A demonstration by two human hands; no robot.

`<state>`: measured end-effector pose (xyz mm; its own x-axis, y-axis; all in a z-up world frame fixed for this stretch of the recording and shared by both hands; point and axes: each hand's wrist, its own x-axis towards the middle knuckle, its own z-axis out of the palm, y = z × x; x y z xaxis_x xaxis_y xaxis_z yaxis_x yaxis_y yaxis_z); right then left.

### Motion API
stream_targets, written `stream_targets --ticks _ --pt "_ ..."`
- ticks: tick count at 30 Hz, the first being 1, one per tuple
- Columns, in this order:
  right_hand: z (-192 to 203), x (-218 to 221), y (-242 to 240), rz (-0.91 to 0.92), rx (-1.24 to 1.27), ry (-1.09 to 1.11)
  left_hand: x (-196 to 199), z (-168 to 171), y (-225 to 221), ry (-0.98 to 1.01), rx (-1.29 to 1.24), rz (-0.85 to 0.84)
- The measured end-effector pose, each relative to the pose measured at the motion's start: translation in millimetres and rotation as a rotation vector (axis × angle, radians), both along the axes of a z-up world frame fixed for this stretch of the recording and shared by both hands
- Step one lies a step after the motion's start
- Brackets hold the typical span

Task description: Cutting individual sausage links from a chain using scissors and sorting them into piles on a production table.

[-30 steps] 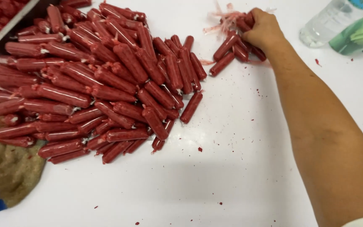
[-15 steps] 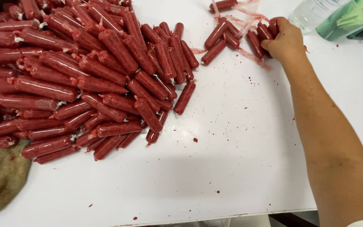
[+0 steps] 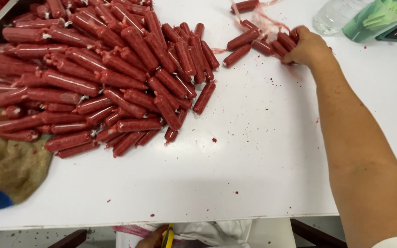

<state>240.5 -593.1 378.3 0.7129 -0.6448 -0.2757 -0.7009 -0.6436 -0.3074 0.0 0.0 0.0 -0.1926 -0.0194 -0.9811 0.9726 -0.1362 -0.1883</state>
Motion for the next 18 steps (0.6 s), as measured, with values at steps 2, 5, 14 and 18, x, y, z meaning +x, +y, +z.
stream_targets --ticks 2,5,14,18 --pt "9 -13 -2 -0.009 -0.021 0.084 1 64 6 -0.366 -0.110 -0.407" --pt "4 -44 -13 0.034 -0.094 0.199 5 93 18 -0.815 -0.275 -0.868" --pt "-27 -214 22 -0.021 0.697 -0.673 22 187 -8 -0.881 -0.205 -0.906" --pt "-58 -303 92 0.189 1.715 -0.835 -1 217 7 -0.748 -0.377 -0.306"
